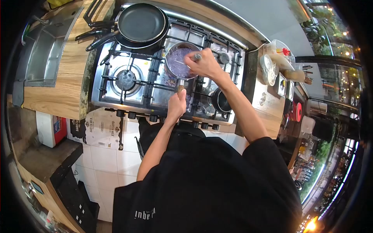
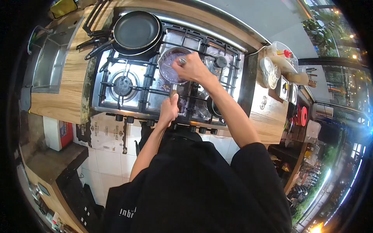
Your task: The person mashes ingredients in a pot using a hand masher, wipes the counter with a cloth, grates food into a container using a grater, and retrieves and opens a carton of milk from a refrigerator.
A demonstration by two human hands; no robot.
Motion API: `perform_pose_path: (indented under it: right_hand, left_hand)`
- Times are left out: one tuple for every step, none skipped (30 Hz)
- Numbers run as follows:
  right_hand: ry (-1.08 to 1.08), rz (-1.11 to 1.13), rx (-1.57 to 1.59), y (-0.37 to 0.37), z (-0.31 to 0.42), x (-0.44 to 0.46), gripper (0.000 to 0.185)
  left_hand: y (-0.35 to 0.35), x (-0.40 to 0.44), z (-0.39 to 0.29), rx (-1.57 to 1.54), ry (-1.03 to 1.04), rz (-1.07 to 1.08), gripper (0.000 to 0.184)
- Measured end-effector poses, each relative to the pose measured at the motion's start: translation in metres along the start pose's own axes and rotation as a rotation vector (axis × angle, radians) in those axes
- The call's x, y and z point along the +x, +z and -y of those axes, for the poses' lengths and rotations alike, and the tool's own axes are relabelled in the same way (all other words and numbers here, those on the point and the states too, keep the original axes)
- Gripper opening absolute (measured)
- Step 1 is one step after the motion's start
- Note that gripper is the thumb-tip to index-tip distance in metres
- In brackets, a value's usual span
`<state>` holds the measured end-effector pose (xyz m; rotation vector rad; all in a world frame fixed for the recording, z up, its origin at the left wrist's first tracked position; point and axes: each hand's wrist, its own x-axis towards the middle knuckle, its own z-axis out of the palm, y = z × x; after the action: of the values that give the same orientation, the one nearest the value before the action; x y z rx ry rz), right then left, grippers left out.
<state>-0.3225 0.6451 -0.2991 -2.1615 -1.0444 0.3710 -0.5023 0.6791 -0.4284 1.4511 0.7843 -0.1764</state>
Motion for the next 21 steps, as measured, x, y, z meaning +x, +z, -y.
perform_pose_path:
  right_hand:
    - [0.007,0.006,0.002,0.004,0.0,0.004,0.026]
    - [0.092,-0.065,0.042,0.005,-0.003,0.014,0.027]
    - [0.174,-0.13,0.079,0.004,-0.004,0.021,0.028]
    - [0.166,-0.198,0.095,-0.001,-0.004,0.025,0.032]
    - [0.143,-0.178,-0.074,-0.005,-0.029,0.026,0.029]
    - [0.144,-0.141,-0.073,-0.013,-0.024,0.019,0.027]
    - [0.145,-0.102,-0.071,-0.017,-0.016,0.012,0.025]
    - [-0.013,-0.114,-0.116,-0.01,-0.025,0.006,0.023]
    - [-0.017,-0.104,-0.114,-0.004,-0.016,0.004,0.023]
    - [0.011,-0.079,-0.033,0.003,-0.001,0.003,0.023]
    - [0.038,-0.056,0.045,0.008,0.011,0.004,0.023]
    - [0.121,-0.083,0.052,0.01,0.016,0.013,0.024]
    - [0.115,-0.09,0.048,0.006,0.012,0.018,0.024]
    - [0.141,-0.129,0.042,0.002,0.007,0.024,0.025]
    - [0.166,-0.172,0.04,-0.001,0.0,0.028,0.025]
    - [0.104,-0.151,-0.029,-0.007,-0.009,0.028,0.025]
    - [0.071,-0.1,-0.173,-0.014,-0.018,0.023,0.023]
    - [0.072,-0.092,-0.133,-0.01,-0.017,0.017,0.023]
    - [0.08,-0.083,-0.092,-0.007,-0.008,0.009,0.023]
    - [0.193,-0.052,0.08,0.0,0.001,0.005,0.025]
    - [0.19,-0.065,0.083,0.004,0.009,0.009,0.025]
  left_hand:
    - [0.001,-0.002,-0.002,0.0,0.02,-0.001,0.053]
    - [0.001,-0.003,-0.004,0.003,-0.012,-0.002,0.053]
    - [0.0,-0.006,-0.005,0.001,-0.047,-0.007,0.053]
    - [-0.001,-0.004,-0.002,0.027,-0.014,-0.019,0.053]
    - [-0.001,-0.002,-0.001,0.014,-0.018,-0.031,0.053]
    - [-0.005,-0.002,-0.005,-0.002,-0.019,-0.017,0.053]
    - [-0.008,-0.001,-0.006,-0.02,-0.021,-0.005,0.054]
    - [-0.003,0.005,0.001,0.008,-0.011,-0.031,0.054]
    - [0.003,0.009,0.011,0.001,-0.017,-0.038,0.054]
    - [0.007,0.011,0.012,0.02,-0.012,-0.052,0.055]
    - [0.01,0.009,0.015,0.019,-0.017,-0.053,0.055]
    - [0.01,0.006,0.012,0.018,-0.023,-0.053,0.055]
    - [0.01,0.002,0.009,0.017,-0.028,-0.054,0.055]
    - [0.006,0.001,0.008,0.029,-0.003,-0.056,0.055]
    - [0.002,-0.002,0.006,0.022,0.025,-0.059,0.055]
    - [-0.003,-0.004,0.004,0.015,0.053,-0.061,0.055]
    - [-0.008,0.0,0.0,0.024,0.072,-0.072,0.055]
    - [-0.007,0.003,-0.001,0.008,0.044,-0.049,0.055]
    - [-0.004,0.005,0.002,-0.008,0.011,-0.022,0.054]
    - [0.002,0.006,0.004,0.019,0.011,-0.034,0.054]
    - [0.006,0.005,0.005,0.029,0.021,-0.032,0.054]
